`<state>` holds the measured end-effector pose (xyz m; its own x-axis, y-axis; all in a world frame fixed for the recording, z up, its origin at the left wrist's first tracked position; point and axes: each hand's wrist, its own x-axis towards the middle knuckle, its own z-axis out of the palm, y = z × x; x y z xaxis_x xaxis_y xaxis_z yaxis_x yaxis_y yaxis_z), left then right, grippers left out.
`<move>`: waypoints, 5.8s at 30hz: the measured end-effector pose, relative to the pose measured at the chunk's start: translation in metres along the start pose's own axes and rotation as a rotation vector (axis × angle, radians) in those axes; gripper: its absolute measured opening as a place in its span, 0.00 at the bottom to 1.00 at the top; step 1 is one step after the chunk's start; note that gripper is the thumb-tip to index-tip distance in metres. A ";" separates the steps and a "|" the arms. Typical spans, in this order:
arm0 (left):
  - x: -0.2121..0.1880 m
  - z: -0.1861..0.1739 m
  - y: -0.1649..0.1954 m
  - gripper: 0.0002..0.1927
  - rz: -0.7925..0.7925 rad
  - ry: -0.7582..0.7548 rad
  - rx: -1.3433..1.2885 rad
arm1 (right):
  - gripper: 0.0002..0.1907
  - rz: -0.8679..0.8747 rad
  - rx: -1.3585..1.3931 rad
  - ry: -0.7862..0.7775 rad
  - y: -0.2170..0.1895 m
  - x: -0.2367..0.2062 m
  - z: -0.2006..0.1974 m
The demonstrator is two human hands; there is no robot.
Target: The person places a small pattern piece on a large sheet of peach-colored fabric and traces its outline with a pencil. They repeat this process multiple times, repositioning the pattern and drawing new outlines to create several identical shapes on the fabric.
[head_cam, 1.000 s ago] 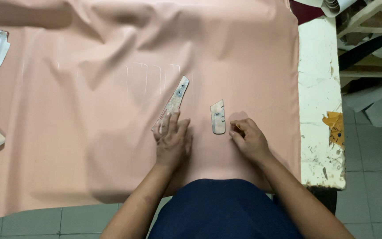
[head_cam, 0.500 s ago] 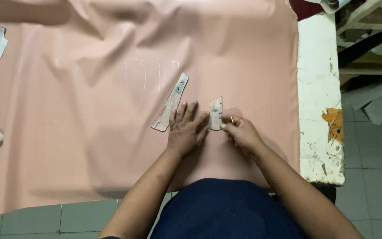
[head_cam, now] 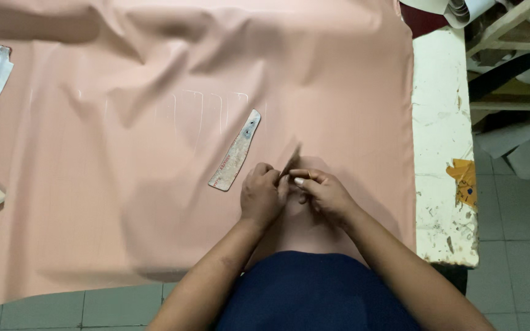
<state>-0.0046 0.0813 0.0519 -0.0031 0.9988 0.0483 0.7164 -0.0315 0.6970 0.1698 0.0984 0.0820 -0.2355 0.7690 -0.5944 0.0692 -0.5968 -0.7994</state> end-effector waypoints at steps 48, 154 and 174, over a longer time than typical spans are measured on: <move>0.014 0.005 -0.035 0.11 0.209 0.145 -0.043 | 0.19 -0.444 -0.804 0.333 0.015 -0.004 -0.024; 0.022 0.002 0.001 0.18 -0.321 0.086 -0.574 | 0.24 -0.415 -0.831 0.043 0.004 0.013 0.008; 0.019 0.002 -0.014 0.30 0.232 -0.137 0.196 | 0.23 -0.407 -0.817 0.319 0.033 -0.011 -0.030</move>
<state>-0.0135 0.1006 0.0414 0.2601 0.9620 0.0833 0.8075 -0.2640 0.5275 0.2036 0.0767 0.0592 -0.1242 0.9796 -0.1580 0.7215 -0.0202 -0.6921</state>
